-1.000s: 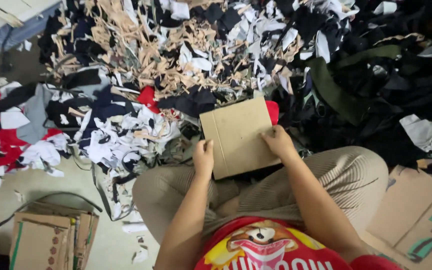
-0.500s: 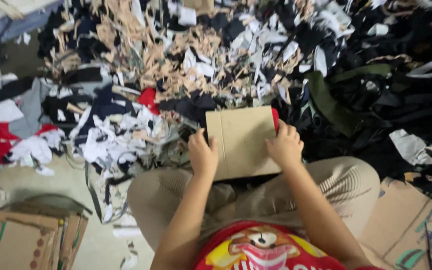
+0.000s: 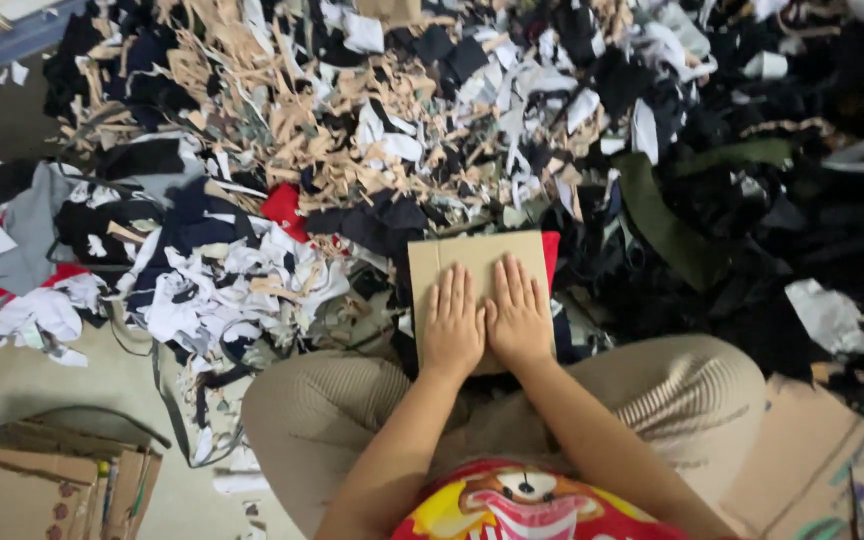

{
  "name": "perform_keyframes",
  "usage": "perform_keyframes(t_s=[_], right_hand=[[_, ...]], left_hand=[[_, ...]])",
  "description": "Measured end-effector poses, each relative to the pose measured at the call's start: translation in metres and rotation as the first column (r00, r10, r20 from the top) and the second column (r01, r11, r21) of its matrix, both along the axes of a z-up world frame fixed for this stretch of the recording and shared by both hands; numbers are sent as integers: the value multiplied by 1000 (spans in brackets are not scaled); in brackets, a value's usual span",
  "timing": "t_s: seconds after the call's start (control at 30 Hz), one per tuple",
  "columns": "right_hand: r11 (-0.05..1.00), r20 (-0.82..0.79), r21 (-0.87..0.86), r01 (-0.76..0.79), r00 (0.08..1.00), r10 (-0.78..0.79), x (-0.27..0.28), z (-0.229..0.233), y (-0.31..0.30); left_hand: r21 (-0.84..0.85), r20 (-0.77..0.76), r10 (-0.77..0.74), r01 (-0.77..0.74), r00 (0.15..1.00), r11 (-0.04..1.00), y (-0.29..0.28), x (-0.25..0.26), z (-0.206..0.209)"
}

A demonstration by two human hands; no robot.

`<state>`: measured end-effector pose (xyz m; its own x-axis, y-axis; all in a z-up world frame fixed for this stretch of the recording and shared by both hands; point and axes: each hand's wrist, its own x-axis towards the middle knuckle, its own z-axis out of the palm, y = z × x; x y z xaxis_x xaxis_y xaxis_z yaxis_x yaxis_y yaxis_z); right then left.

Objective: The person folds and sorts various scraps of fabric by hand and using scissors, placing them onto a piece of cardboard while sitting on the floor.

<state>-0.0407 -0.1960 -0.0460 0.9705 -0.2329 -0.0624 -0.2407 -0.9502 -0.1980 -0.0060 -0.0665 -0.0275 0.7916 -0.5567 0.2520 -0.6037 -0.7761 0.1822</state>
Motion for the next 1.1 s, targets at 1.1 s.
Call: perform_keyframes(t_s=[1.1], right_hand=[[892,191,4,-452,876,443,250,44,102]], left_hand=[[-290,-365,422,-532,830,795,103,198,-1]])
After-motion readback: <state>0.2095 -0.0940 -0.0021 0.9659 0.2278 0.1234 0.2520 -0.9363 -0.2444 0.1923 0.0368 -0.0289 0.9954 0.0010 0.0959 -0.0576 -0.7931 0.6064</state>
